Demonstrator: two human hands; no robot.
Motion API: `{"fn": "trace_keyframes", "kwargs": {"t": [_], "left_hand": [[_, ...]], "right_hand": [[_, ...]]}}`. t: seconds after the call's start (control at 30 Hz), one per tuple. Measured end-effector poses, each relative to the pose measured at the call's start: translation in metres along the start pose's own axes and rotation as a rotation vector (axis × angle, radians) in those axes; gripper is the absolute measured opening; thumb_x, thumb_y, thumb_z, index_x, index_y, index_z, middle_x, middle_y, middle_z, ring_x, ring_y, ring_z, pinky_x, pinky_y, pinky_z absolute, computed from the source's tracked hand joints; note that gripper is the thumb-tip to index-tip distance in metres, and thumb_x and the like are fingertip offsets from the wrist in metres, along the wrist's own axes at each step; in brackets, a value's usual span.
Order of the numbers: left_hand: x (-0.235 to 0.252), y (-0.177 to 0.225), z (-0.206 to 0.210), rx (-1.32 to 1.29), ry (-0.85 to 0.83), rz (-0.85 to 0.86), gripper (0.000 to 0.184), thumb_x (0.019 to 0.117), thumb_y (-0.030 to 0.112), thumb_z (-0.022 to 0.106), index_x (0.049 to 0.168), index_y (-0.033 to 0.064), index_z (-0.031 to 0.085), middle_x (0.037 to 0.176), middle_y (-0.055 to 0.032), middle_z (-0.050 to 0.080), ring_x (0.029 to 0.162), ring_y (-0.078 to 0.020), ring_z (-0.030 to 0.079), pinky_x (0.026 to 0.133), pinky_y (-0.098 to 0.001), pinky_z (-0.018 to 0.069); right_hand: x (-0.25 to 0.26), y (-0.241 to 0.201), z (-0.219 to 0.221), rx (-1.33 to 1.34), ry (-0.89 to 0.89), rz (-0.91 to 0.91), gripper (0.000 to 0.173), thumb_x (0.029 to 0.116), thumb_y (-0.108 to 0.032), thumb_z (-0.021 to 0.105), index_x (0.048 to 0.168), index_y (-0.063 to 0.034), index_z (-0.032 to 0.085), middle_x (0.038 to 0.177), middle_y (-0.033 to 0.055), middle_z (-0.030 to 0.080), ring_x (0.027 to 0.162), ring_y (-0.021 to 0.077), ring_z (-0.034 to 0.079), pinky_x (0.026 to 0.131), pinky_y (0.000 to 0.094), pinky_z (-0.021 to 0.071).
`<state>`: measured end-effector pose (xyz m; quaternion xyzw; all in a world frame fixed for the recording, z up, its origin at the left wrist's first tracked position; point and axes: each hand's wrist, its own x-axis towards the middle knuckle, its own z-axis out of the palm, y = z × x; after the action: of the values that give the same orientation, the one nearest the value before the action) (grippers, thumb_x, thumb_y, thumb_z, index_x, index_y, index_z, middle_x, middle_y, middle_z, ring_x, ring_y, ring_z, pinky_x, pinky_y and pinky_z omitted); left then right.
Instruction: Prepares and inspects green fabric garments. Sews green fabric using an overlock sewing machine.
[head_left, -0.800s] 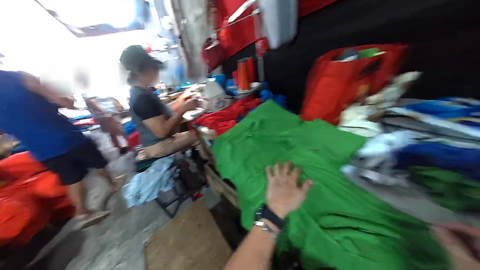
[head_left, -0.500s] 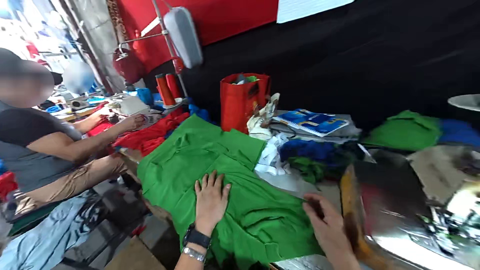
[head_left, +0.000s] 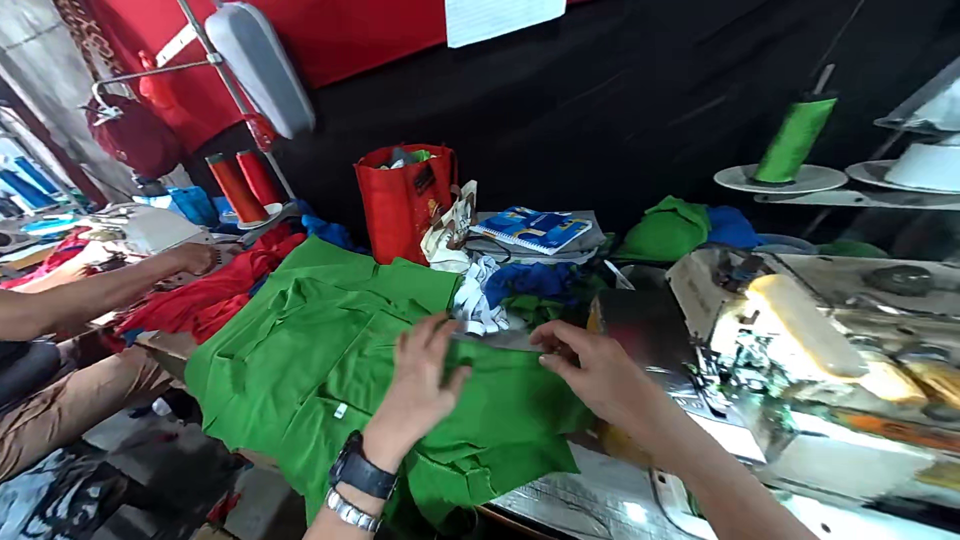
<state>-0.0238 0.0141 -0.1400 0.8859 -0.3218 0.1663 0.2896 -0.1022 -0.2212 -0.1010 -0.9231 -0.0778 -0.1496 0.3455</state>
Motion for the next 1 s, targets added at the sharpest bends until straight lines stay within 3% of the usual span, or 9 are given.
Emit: {"fn": "trace_keyframes", "kwargs": {"t": [0.1,0.2,0.33,0.43,0.57,0.67,0.77,0.87,1.0], "left_hand": [[0.025,0.047,0.005,-0.315,-0.212,0.128,0.062,0.0888,0.033,0.078,0.140,0.0040,0.059,0.139,-0.0119,0.062,0.134,-0.0270,0.054,0.117,-0.0575,0.0346],[0.049,0.075,0.000,-0.320,-0.370,0.174,0.026,0.0934,0.023,0.074,0.112,0.0040,0.073,0.102,-0.0099,0.074,0.099,-0.0201,0.071,0.092,-0.0454,0.0557],[0.059,0.102,-0.037,-0.367,-0.388,0.225,0.014,0.0994,0.008,0.063,0.105,-0.0010,0.072,0.087,-0.0098,0.071,0.076,-0.0135,0.066,0.071,-0.0321,0.0554],[0.060,0.176,-0.090,-0.109,-0.429,-0.121,0.024,0.1060,0.001,0.047,0.115,-0.0076,0.068,0.104,-0.0171,0.071,0.093,-0.0190,0.065,0.089,-0.0333,0.0514],[0.054,0.073,-0.069,-0.453,-0.139,0.421,0.022,0.1075,0.013,0.048,0.108,0.0018,0.067,0.087,0.0007,0.067,0.073,0.0015,0.059,0.063,-0.0141,0.0481],[0.030,0.113,-0.095,-0.360,-0.132,0.074,0.017,0.1070,0.019,0.051,0.107,0.0124,0.067,0.085,0.0067,0.065,0.072,0.0014,0.058,0.066,-0.0169,0.0487],[0.019,0.130,-0.098,-0.520,-0.127,0.043,0.012,0.1004,0.014,0.057,0.103,0.0146,0.069,0.074,0.0076,0.062,0.061,-0.0007,0.054,0.052,-0.0153,0.0427],[0.008,0.124,-0.084,-0.787,-0.178,0.104,0.022,0.0964,0.011,0.060,0.114,0.0222,0.068,0.090,0.0075,0.071,0.075,0.0006,0.065,0.065,-0.0142,0.0545],[-0.016,0.110,-0.050,-0.967,-0.231,-0.110,0.032,0.0932,-0.003,0.056,0.116,0.0166,0.068,0.099,0.0084,0.075,0.086,-0.0003,0.069,0.074,-0.0196,0.0583]], "right_hand": [[-0.003,0.000,0.000,0.084,0.094,-0.182,0.020,0.0935,0.000,0.067,0.112,-0.0052,0.071,0.103,0.0073,0.071,0.086,0.0148,0.069,0.080,0.0333,0.0591],[-0.009,-0.004,0.002,0.210,0.351,-0.223,0.027,0.0914,-0.009,0.072,0.118,-0.0045,0.067,0.105,0.0069,0.069,0.091,0.0127,0.068,0.080,0.0300,0.0596],[-0.024,0.003,0.008,0.558,0.317,-0.023,0.072,0.0839,-0.032,0.080,0.143,-0.0072,0.047,0.119,0.0035,0.066,0.103,0.0110,0.066,0.085,0.0330,0.0585],[-0.050,-0.004,0.019,0.736,0.079,0.163,0.061,0.0811,-0.020,0.084,0.133,-0.0034,0.056,0.109,0.0001,0.073,0.098,0.0053,0.071,0.088,0.0277,0.0608],[-0.091,-0.005,0.043,0.973,0.062,0.195,0.020,0.0871,-0.005,0.074,0.107,-0.0063,0.071,0.094,-0.0052,0.076,0.088,0.0034,0.073,0.082,0.0253,0.0622],[-0.119,-0.001,0.030,1.166,0.099,0.181,0.023,0.0865,-0.003,0.075,0.106,-0.0152,0.074,0.098,-0.0071,0.077,0.090,0.0050,0.073,0.083,0.0279,0.0619],[-0.144,0.002,-0.011,1.163,0.056,0.130,0.028,0.0856,-0.007,0.077,0.108,-0.0224,0.074,0.102,-0.0109,0.077,0.091,0.0016,0.072,0.082,0.0240,0.0606],[-0.164,0.008,-0.054,1.042,0.129,-0.011,0.025,0.0904,-0.020,0.075,0.113,-0.0308,0.073,0.107,-0.0173,0.074,0.096,-0.0042,0.069,0.085,0.0184,0.0582],[-0.177,0.023,-0.057,1.020,0.396,0.207,0.026,0.0860,-0.006,0.076,0.107,-0.0217,0.073,0.099,-0.0112,0.077,0.089,0.0020,0.072,0.080,0.0243,0.0619]]}}
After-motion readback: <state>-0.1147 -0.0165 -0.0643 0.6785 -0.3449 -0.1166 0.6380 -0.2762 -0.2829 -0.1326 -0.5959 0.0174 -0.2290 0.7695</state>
